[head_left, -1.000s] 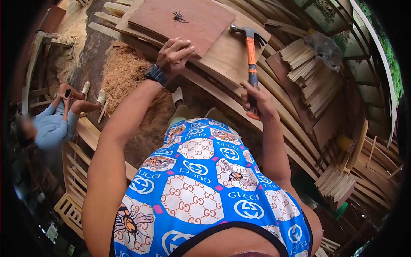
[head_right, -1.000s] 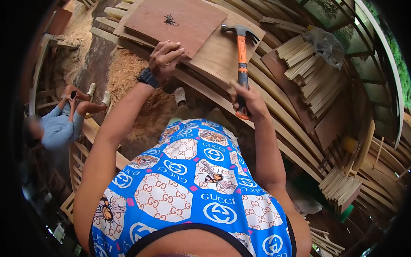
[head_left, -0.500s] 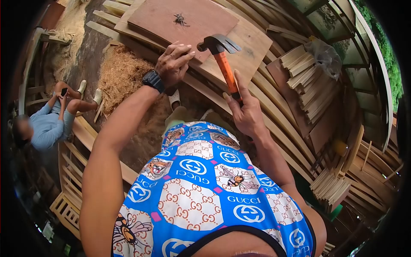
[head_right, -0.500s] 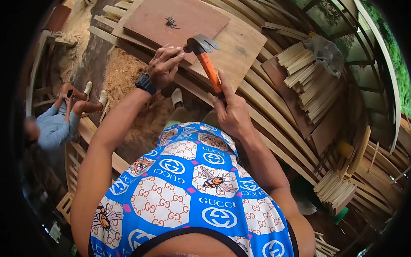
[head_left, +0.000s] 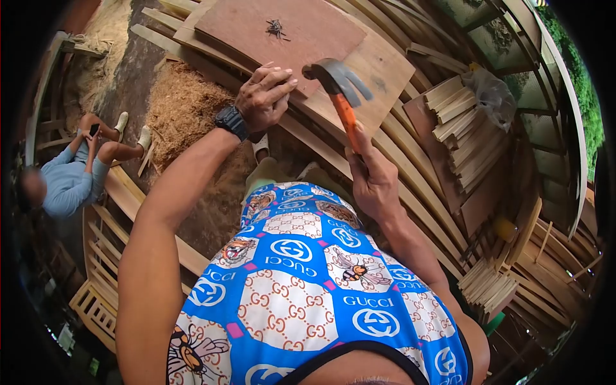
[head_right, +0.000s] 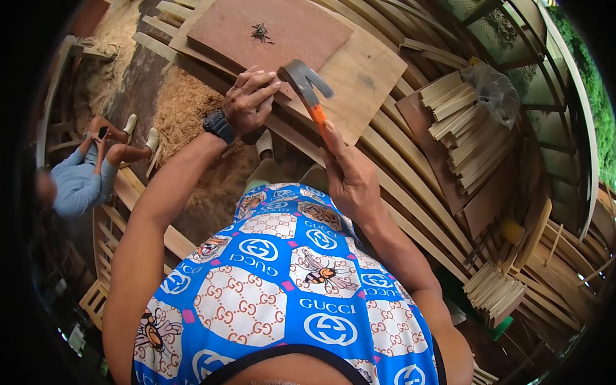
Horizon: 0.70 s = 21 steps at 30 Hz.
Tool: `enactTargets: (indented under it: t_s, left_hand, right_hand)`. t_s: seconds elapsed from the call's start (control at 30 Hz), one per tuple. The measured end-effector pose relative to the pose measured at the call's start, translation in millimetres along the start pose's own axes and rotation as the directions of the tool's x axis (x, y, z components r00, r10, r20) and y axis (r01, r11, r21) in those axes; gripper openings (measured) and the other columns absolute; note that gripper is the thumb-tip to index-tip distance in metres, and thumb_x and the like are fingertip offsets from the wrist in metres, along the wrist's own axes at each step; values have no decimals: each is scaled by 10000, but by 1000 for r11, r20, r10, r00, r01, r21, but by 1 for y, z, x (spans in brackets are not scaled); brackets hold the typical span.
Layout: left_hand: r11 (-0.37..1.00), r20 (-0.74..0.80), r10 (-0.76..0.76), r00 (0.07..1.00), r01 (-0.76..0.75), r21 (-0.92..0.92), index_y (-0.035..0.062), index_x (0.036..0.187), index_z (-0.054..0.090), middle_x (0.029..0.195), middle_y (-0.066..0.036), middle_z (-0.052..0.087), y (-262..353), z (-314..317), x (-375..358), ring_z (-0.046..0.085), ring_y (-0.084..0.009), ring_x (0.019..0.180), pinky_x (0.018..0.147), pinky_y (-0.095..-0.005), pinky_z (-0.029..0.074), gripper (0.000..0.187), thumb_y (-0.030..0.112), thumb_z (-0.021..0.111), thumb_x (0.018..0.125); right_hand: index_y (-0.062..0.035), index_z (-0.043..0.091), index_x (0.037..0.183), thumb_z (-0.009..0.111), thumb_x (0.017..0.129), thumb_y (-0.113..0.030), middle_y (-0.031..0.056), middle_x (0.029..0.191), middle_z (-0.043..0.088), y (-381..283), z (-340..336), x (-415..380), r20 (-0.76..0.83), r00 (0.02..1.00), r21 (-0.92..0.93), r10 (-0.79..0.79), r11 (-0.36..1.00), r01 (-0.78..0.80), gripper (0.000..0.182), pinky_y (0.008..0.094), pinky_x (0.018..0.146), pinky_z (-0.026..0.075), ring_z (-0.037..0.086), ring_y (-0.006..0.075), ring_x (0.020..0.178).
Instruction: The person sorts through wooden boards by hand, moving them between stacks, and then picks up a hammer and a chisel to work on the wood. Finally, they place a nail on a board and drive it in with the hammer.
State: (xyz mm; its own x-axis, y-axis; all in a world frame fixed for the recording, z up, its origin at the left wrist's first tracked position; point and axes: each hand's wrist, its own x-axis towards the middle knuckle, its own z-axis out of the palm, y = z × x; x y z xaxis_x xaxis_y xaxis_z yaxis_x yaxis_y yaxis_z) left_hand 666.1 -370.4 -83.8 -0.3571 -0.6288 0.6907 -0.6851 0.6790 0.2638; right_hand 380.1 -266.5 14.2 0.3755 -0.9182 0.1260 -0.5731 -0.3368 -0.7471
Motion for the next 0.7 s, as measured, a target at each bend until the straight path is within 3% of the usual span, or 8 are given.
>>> enactTargets:
  t_s: [0.03, 0.13, 0.2, 0.47, 0.5, 0.6, 0.67, 0.7]
  left_hand:
    - [1000, -2, -3, 1000, 3, -5, 79, 1111, 754, 1214, -83, 680, 1, 0, 0, 620, -305, 1134, 1066, -435, 511, 327, 51, 710, 788]
    - [1000, -7, -5, 1000, 5, -5, 78, 1114, 752, 1214, -85, 679, -2, 4, -2, 613, -303, 1145, 1072, -441, 506, 332, 50, 709, 787]
    - [1000, -10, 2, 1000, -2, -2, 77, 1116, 751, 1216, -87, 678, 0, 6, -3, 609, -302, 1152, 1077, -446, 502, 333, 51, 709, 787]
    - [999, -10, -6, 1000, 6, -47, 62, 1143, 748, 1232, -111, 675, -1, 10, -3, 614, -329, 1157, 1069, -465, 496, 377, 17, 713, 770]
    - [999, -14, -5, 1000, 4, -50, 62, 1143, 748, 1232, -111, 675, 0, 11, -4, 614, -329, 1157, 1069, -465, 496, 377, 17, 713, 770]
    - [1000, -18, -1, 1000, 1, -4, 74, 1135, 744, 1226, -93, 674, -3, 9, 0, 607, -305, 1140, 1094, -449, 488, 349, 50, 701, 789]
    - [999, -27, -12, 1000, 11, -37, 71, 1121, 747, 1229, -94, 678, -1, 13, -3, 612, -304, 1135, 1083, -442, 494, 349, 41, 700, 777]
    - [999, -36, -16, 999, 15, -32, 71, 1121, 747, 1229, -94, 678, -3, 13, 0, 612, -304, 1135, 1083, -442, 494, 349, 41, 700, 777]
  right_hand:
    - [-207, 465, 1543, 654, 940, 2, 196, 885, 658, -2, 0, -2, -127, 983, 4, -132, 991, 133, 665, 395, 710, 528, 670, 299, 766]
    - [-209, 476, 1533, 641, 928, 15, 205, 941, 683, 10, 8, -5, -269, 926, -2, -265, 961, 275, 666, 412, 696, 535, 697, 316, 796]
    - [-217, 463, 1541, 637, 918, 17, 194, 917, 681, 27, 13, 1, 16, 1000, -131, -15, 991, 17, 688, 435, 682, 531, 687, 334, 778]
    - [-184, 449, 1549, 661, 902, 16, 164, 814, 635, 16, 11, 0, -228, 924, -81, -307, 952, 296, 709, 423, 648, 516, 631, 337, 689]
    - [-186, 451, 1548, 659, 905, 13, 183, 830, 643, 24, 11, 1, -62, 986, -140, -152, 980, 142, 704, 427, 656, 516, 637, 348, 700]
    - [-182, 451, 1547, 652, 906, 22, 201, 850, 653, 27, 4, 11, 37, 999, -148, -22, 989, 27, 702, 425, 651, 517, 648, 357, 710]
    - [-195, 447, 1548, 636, 917, 12, 209, 859, 657, 18, 2, 11, 24, 999, -133, -23, 991, 26, 691, 436, 645, 513, 653, 369, 719]
    - [-206, 443, 1550, 633, 921, 6, 212, 867, 660, 14, 1, 9, -83, 987, -97, -136, 987, 128, 690, 436, 652, 517, 655, 373, 726]
